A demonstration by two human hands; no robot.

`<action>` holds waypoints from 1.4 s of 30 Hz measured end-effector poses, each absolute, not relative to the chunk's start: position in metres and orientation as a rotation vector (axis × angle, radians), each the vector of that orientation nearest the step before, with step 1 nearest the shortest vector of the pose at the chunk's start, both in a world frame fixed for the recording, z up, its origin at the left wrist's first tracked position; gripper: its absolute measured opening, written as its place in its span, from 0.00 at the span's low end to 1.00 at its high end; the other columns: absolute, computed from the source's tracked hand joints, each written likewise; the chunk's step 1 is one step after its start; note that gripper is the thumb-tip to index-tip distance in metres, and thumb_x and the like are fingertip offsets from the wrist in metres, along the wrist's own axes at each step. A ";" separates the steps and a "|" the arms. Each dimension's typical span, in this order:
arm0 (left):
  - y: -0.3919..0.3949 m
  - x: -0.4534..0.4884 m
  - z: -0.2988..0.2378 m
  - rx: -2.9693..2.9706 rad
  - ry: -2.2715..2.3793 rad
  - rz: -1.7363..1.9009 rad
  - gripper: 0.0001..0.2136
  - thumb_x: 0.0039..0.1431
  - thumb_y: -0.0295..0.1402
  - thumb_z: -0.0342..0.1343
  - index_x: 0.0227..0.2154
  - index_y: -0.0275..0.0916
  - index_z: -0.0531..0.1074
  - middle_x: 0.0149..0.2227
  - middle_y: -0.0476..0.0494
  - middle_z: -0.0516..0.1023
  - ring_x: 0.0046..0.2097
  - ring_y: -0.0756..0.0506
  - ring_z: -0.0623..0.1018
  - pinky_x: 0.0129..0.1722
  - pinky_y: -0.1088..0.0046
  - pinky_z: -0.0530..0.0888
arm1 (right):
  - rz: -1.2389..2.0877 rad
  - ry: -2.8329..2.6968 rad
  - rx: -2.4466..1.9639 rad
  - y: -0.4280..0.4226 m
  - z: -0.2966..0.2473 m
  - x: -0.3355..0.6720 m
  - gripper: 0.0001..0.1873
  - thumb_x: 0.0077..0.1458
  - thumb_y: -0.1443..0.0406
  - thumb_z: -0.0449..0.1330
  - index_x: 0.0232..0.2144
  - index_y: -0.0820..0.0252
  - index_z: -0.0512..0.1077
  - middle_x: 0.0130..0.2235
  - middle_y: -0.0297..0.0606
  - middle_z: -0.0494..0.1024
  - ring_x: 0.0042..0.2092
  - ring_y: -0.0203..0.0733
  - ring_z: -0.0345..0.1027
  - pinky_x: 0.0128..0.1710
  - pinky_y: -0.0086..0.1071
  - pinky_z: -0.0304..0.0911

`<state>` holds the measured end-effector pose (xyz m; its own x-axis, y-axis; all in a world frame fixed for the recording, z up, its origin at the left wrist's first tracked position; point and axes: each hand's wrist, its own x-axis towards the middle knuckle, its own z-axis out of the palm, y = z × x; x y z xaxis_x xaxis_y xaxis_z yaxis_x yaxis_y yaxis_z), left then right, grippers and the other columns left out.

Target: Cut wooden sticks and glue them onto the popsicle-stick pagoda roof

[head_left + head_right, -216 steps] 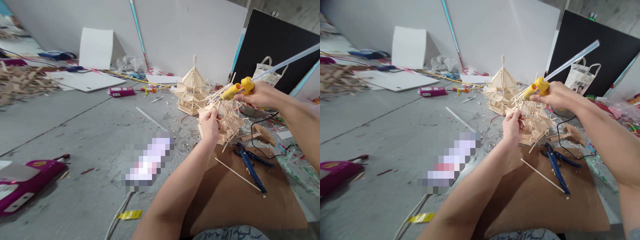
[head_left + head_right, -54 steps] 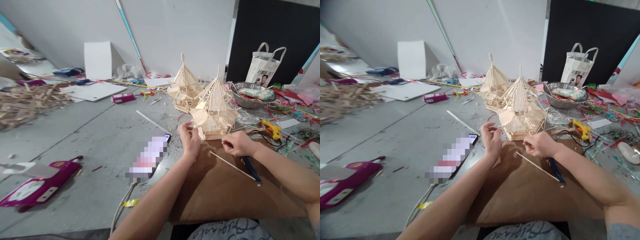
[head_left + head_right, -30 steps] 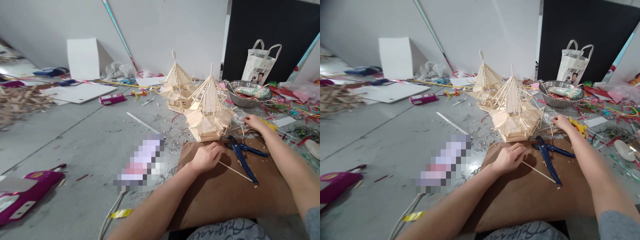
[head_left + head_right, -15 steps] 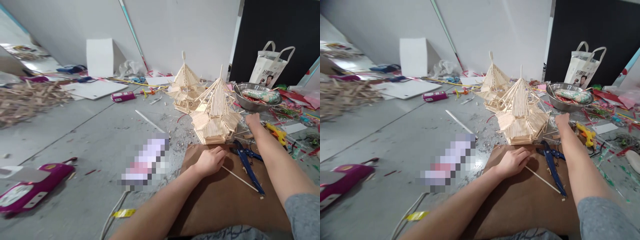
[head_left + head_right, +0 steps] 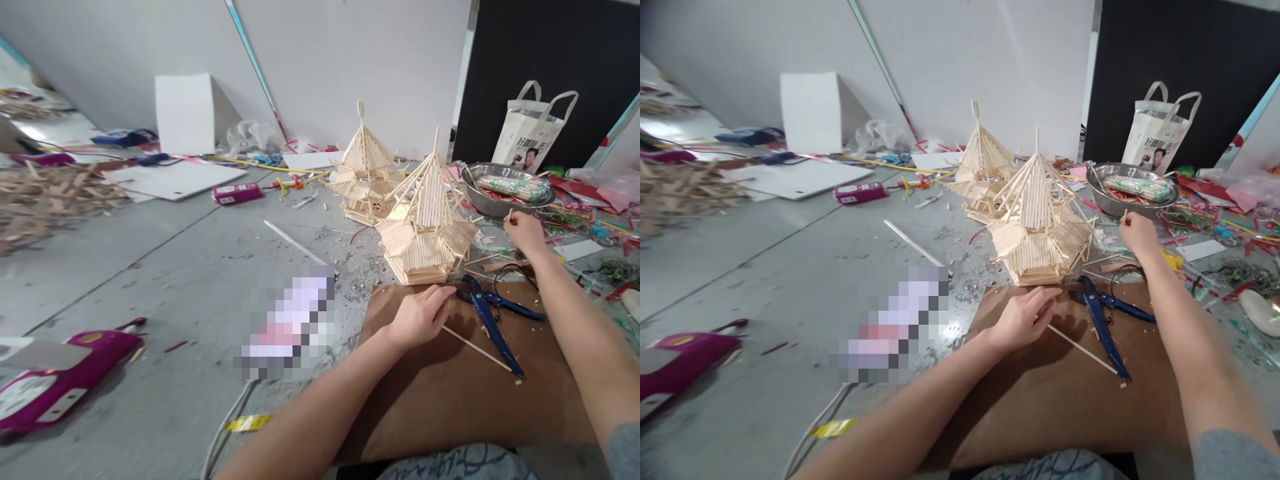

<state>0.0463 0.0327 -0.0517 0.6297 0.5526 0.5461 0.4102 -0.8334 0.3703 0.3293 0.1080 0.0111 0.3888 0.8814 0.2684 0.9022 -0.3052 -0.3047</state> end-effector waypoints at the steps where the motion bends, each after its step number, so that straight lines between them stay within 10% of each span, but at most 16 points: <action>1: 0.031 0.047 -0.047 2.587 0.800 1.031 0.12 0.57 0.28 0.43 0.42 0.36 0.66 0.32 0.43 0.75 0.29 0.51 0.74 0.29 0.76 0.71 | 0.034 -1.479 -2.051 0.095 0.019 0.324 0.12 0.51 0.64 0.52 0.37 0.60 0.70 0.36 0.43 0.77 0.37 0.43 0.71 0.37 0.34 0.63; 7: 0.016 0.055 -0.012 1.937 0.893 1.220 0.11 0.57 0.33 0.46 0.41 0.36 0.66 0.29 0.46 0.74 0.24 0.55 0.70 0.25 0.79 0.69 | 0.494 -1.465 -1.218 0.031 0.064 0.257 0.10 0.48 0.60 0.59 0.34 0.57 0.66 0.30 0.35 0.76 0.26 0.34 0.67 0.30 0.33 0.66; 18: 0.028 0.067 0.025 1.224 0.744 1.362 0.16 0.51 0.46 0.52 0.26 0.35 0.65 0.21 0.52 0.68 0.14 0.59 0.63 0.13 0.84 0.58 | 0.967 -1.629 -1.052 0.054 0.086 0.180 0.19 0.38 0.54 0.65 0.23 0.60 0.64 0.21 0.30 0.71 0.18 0.27 0.58 0.17 0.26 0.55; 31: 0.057 0.078 0.012 0.826 0.773 1.381 0.15 0.54 0.46 0.48 0.25 0.38 0.59 0.18 0.58 0.61 0.12 0.58 0.61 0.10 0.84 0.57 | -0.252 -1.860 -1.264 0.074 0.083 0.197 0.06 0.52 0.65 0.54 0.32 0.59 0.70 0.33 0.36 0.74 0.32 0.37 0.66 0.37 0.35 0.62; 42: 0.063 0.078 0.012 0.856 0.763 1.394 0.15 0.54 0.45 0.48 0.24 0.38 0.58 0.18 0.57 0.61 0.13 0.59 0.60 0.11 0.84 0.57 | -0.524 -2.111 -1.104 0.079 0.076 0.196 0.13 0.55 0.66 0.50 0.40 0.55 0.72 0.42 0.39 0.72 0.47 0.45 0.62 0.50 0.43 0.57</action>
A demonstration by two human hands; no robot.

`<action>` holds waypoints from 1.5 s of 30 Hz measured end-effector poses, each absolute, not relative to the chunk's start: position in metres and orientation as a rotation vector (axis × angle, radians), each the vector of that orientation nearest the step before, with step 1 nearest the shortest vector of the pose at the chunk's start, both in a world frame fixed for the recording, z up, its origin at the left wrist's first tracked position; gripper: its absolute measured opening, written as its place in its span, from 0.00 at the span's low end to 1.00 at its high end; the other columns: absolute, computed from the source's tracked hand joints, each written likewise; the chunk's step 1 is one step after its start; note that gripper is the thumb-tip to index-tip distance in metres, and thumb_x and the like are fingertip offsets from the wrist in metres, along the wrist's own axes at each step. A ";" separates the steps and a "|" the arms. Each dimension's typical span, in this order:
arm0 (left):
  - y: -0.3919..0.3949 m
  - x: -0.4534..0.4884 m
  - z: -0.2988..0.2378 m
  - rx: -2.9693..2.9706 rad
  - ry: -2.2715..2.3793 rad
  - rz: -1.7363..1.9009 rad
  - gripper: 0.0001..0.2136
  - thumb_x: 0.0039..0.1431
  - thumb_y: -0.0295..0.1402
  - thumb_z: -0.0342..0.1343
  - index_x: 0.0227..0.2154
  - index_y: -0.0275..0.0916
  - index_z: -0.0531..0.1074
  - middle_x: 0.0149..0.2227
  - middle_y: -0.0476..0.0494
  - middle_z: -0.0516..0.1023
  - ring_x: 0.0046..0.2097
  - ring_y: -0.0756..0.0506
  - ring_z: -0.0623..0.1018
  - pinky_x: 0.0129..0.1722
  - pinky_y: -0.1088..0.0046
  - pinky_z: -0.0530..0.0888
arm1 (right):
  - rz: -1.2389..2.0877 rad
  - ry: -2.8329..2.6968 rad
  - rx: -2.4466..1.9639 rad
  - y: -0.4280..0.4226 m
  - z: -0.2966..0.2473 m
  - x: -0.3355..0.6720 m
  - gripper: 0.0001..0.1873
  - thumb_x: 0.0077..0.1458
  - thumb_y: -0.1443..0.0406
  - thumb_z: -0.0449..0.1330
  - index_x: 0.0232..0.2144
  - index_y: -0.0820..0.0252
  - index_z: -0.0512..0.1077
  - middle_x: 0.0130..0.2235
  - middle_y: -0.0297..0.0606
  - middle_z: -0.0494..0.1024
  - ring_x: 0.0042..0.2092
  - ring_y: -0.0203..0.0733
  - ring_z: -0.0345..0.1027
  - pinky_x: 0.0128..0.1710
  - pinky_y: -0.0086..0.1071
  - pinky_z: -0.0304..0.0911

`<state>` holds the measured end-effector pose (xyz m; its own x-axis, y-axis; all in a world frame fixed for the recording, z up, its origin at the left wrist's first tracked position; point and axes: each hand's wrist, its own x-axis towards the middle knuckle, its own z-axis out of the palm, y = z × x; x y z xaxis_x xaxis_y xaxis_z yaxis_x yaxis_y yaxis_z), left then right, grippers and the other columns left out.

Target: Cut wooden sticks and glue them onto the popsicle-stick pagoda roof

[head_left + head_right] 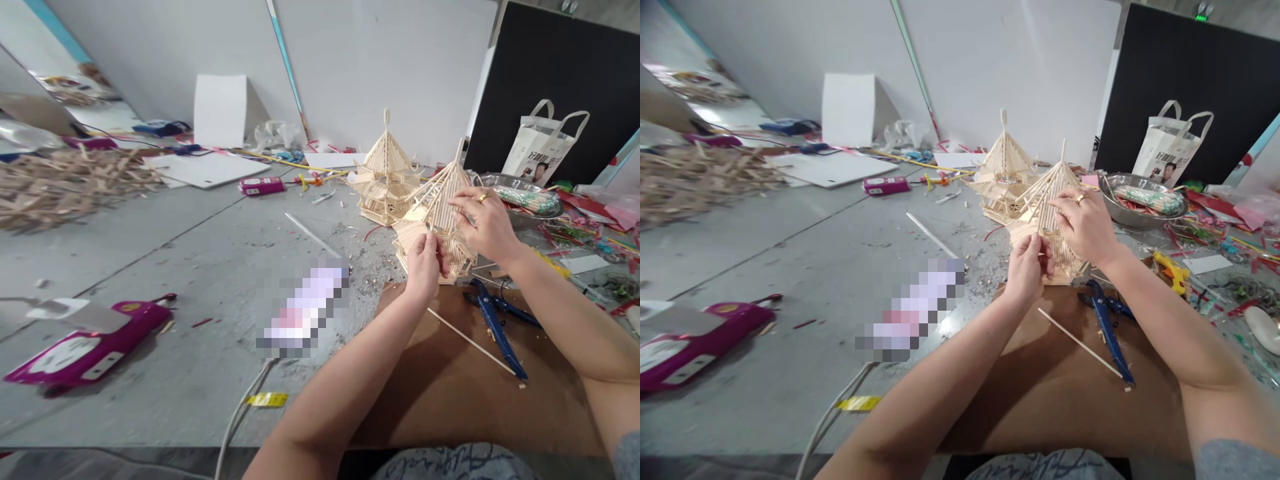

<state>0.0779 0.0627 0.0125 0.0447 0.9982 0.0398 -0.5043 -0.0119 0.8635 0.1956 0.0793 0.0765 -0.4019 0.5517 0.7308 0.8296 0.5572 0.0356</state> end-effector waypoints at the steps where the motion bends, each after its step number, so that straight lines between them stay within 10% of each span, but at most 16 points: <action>1: 0.063 0.078 0.012 0.852 0.761 1.393 0.15 0.55 0.45 0.47 0.24 0.38 0.59 0.18 0.57 0.61 0.13 0.58 0.60 0.11 0.84 0.57 | -0.535 -2.120 -1.098 0.080 0.076 0.195 0.14 0.55 0.66 0.50 0.41 0.54 0.72 0.43 0.39 0.72 0.47 0.45 0.62 0.50 0.44 0.57; 45: 0.063 0.079 0.015 0.737 0.743 1.402 0.14 0.53 0.45 0.49 0.26 0.37 0.63 0.15 0.56 0.63 0.12 0.56 0.62 0.10 0.81 0.57 | -0.824 -2.335 -1.203 0.085 0.067 0.191 0.18 0.55 0.66 0.49 0.48 0.54 0.68 0.56 0.39 0.62 0.59 0.50 0.45 0.55 0.52 0.43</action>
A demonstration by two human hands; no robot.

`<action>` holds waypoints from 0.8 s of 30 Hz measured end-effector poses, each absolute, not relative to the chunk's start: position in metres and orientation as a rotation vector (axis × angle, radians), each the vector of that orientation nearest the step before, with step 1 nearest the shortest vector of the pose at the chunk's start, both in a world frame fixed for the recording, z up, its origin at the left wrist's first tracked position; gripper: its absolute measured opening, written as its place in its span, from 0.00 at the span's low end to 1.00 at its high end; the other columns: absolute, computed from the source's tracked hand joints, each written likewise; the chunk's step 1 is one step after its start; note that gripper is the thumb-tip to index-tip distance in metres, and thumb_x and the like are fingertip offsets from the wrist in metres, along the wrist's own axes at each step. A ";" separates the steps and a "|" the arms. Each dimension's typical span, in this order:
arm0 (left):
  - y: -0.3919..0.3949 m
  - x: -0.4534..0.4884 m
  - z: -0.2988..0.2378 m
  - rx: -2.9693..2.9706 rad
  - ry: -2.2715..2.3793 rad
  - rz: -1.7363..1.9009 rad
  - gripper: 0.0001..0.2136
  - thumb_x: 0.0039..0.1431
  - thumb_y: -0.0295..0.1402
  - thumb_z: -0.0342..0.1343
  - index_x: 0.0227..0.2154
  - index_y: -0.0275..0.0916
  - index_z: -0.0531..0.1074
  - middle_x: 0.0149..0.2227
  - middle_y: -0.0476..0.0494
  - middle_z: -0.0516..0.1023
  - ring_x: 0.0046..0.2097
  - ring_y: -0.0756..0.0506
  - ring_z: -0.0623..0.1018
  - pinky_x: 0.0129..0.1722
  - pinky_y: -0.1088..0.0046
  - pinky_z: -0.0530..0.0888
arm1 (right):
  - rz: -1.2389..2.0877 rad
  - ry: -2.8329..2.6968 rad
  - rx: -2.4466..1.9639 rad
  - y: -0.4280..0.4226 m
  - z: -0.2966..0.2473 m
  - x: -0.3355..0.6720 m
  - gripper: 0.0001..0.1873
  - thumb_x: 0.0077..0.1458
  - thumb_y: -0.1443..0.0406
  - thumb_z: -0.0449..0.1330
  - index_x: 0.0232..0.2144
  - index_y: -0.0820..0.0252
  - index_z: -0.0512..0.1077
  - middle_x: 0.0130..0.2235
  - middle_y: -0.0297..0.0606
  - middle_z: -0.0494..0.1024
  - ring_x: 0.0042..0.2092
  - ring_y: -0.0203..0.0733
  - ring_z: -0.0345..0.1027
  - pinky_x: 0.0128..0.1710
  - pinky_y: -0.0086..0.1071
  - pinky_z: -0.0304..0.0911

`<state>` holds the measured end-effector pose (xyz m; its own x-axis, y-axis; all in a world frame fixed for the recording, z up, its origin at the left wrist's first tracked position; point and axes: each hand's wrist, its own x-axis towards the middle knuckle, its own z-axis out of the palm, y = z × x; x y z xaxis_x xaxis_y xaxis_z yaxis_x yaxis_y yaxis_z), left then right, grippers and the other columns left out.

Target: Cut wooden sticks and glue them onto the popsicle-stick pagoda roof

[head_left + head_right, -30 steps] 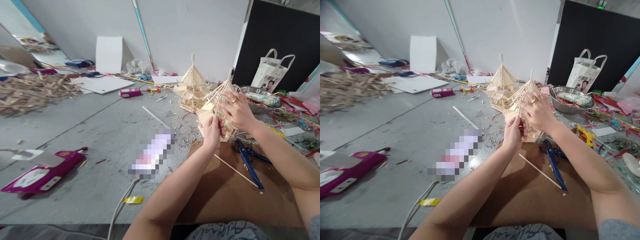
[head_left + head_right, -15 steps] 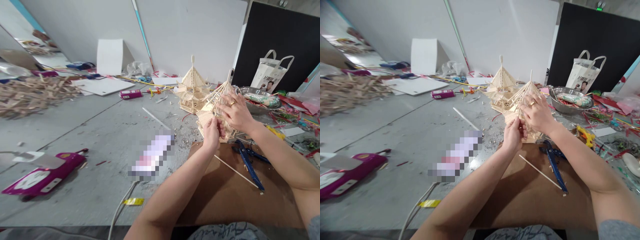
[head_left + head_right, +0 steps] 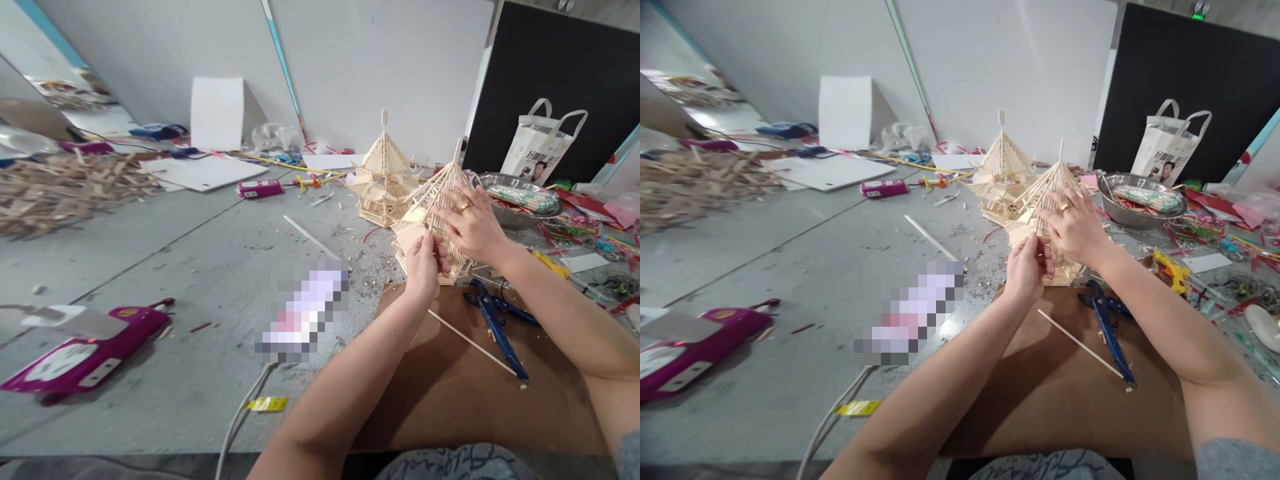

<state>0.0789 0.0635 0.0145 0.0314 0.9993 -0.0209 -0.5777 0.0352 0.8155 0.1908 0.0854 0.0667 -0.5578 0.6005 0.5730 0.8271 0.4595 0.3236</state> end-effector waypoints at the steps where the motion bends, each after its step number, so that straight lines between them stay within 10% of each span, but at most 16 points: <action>1: 0.064 0.079 0.014 0.736 0.740 1.405 0.14 0.53 0.45 0.49 0.26 0.37 0.63 0.15 0.56 0.63 0.12 0.56 0.62 0.11 0.82 0.57 | -0.825 -2.334 -1.204 0.085 0.067 0.191 0.18 0.55 0.66 0.49 0.48 0.54 0.69 0.56 0.39 0.62 0.59 0.50 0.46 0.56 0.52 0.42; 24: 0.065 0.081 0.018 0.804 0.724 1.474 0.08 0.55 0.38 0.48 0.30 0.38 0.62 0.18 0.57 0.62 0.12 0.57 0.63 0.11 0.82 0.59 | -0.824 -2.338 -1.252 0.085 0.068 0.191 0.19 0.55 0.66 0.49 0.48 0.53 0.68 0.57 0.39 0.60 0.60 0.52 0.43 0.57 0.54 0.40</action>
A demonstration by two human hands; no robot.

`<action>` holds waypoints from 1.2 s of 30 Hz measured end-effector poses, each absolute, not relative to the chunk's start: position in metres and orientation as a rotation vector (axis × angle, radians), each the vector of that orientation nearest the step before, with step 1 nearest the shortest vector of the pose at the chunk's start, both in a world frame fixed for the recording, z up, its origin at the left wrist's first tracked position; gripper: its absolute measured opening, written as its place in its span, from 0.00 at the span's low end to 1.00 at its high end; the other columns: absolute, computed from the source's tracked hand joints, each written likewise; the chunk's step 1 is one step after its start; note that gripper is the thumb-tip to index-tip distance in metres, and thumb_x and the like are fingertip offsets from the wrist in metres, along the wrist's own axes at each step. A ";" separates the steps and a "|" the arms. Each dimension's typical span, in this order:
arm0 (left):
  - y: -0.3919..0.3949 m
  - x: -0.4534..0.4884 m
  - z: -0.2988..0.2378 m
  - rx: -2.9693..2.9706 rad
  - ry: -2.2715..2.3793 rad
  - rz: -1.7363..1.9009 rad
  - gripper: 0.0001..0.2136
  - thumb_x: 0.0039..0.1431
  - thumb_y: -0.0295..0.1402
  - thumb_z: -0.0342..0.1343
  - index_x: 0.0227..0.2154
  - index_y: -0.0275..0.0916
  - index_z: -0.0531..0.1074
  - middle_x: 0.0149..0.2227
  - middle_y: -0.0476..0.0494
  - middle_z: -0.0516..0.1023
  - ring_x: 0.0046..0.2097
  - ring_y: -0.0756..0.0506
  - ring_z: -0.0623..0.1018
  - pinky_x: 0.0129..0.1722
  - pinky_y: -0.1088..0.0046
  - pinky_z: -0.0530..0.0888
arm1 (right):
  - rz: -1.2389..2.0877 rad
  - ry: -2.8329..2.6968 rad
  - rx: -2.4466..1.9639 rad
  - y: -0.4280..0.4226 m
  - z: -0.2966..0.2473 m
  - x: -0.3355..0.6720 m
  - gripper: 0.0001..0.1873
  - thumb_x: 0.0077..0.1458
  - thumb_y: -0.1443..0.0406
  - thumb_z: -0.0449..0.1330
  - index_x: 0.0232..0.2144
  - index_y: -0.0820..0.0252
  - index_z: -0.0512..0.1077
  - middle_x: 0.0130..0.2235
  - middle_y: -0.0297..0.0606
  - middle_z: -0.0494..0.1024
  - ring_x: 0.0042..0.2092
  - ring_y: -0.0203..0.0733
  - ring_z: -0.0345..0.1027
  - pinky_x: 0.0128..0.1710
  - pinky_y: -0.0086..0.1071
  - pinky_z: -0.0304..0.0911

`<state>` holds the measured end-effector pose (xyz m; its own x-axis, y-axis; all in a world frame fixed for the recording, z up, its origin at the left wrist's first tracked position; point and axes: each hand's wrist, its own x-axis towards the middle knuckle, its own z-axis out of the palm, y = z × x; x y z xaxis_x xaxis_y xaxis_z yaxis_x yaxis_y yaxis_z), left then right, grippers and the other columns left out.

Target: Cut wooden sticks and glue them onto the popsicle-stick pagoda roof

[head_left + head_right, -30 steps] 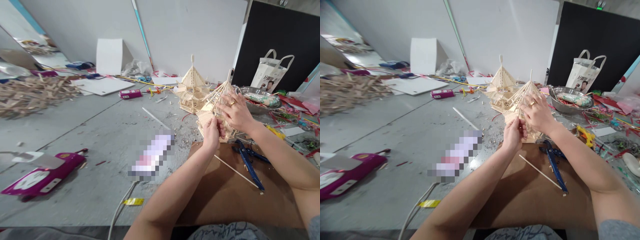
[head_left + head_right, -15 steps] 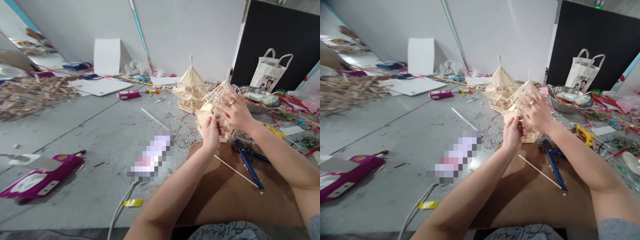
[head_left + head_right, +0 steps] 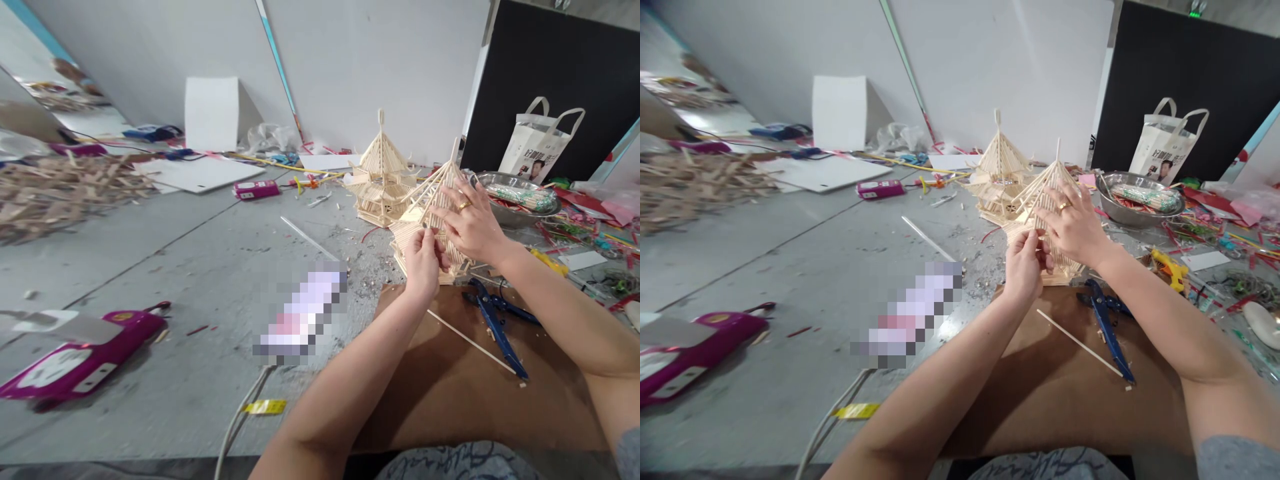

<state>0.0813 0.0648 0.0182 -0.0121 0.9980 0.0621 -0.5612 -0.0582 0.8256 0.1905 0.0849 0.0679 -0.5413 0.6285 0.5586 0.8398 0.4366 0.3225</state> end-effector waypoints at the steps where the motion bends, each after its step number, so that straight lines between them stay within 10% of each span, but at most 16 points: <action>1: 0.065 0.081 0.018 0.807 0.728 1.474 0.08 0.55 0.38 0.49 0.30 0.38 0.62 0.18 0.57 0.62 0.12 0.57 0.62 0.11 0.82 0.59 | -0.826 -2.336 -1.251 0.085 0.068 0.191 0.18 0.55 0.66 0.49 0.48 0.53 0.68 0.57 0.39 0.60 0.60 0.52 0.43 0.57 0.54 0.40; 27: 0.067 0.082 0.018 0.854 0.793 1.483 0.10 0.55 0.40 0.49 0.27 0.38 0.61 0.17 0.57 0.62 0.12 0.57 0.62 0.11 0.82 0.58 | -0.760 -2.242 -1.191 0.071 0.073 0.197 0.19 0.54 0.67 0.49 0.48 0.53 0.67 0.56 0.38 0.63 0.60 0.49 0.46 0.57 0.52 0.42; 36: 0.063 0.081 0.017 0.833 0.787 1.504 0.09 0.55 0.38 0.48 0.26 0.39 0.60 0.17 0.57 0.62 0.13 0.57 0.62 0.11 0.82 0.58 | -0.148 -2.150 -1.800 0.011 0.021 0.256 0.17 0.57 0.61 0.45 0.39 0.57 0.72 0.41 0.40 0.76 0.43 0.42 0.68 0.43 0.34 0.60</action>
<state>0.0810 0.0631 0.0172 -0.0597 0.9961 0.0655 -0.5143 -0.0869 0.8532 0.2564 0.0109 0.0206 -0.1460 0.9373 0.3165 0.9718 0.1958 -0.1315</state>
